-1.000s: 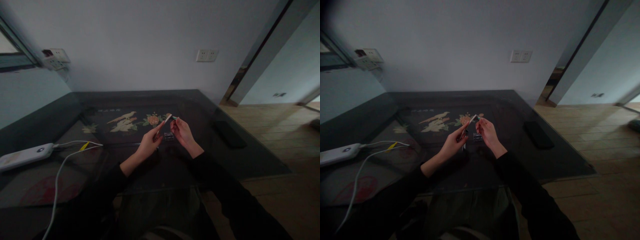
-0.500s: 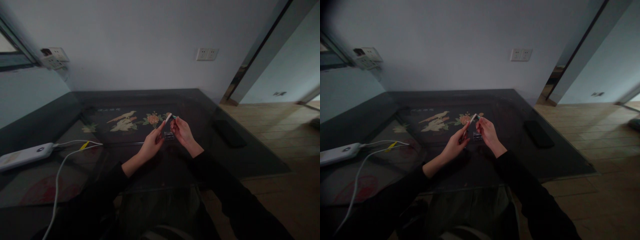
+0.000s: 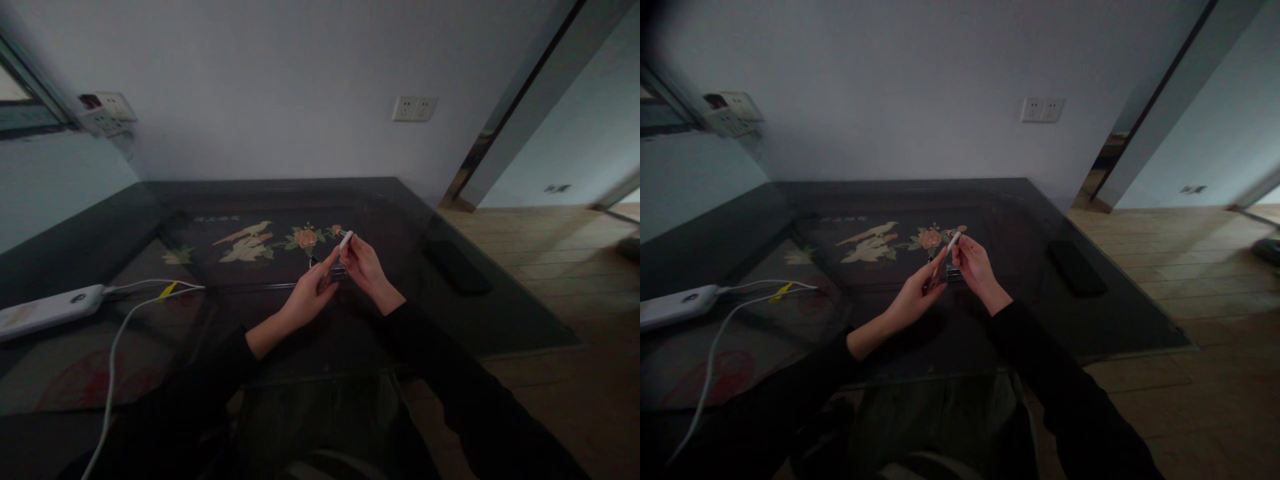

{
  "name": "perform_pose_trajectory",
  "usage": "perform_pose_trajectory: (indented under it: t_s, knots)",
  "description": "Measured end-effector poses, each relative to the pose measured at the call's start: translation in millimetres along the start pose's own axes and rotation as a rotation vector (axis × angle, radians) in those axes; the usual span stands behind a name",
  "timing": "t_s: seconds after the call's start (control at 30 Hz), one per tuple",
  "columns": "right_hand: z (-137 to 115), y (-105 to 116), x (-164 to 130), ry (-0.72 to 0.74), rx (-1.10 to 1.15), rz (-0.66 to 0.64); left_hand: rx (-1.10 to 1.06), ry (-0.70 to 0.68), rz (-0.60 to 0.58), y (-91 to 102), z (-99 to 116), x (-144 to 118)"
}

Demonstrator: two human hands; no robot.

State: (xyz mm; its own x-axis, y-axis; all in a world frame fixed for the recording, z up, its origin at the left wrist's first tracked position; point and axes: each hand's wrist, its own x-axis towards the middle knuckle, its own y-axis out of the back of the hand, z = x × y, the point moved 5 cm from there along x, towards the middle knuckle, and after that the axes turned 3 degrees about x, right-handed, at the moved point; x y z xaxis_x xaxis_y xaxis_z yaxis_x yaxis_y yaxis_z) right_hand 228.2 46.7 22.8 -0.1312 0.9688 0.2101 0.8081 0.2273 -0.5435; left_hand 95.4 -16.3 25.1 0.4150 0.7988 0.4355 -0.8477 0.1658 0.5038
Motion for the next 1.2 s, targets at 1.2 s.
perform_pose_trajectory:
  t_s: [1.2]
  knots:
    - [-8.0, -3.7, 0.5, 0.032, 0.093, -0.088, 0.065, -0.068, 0.113, 4.6, 9.1, 0.9]
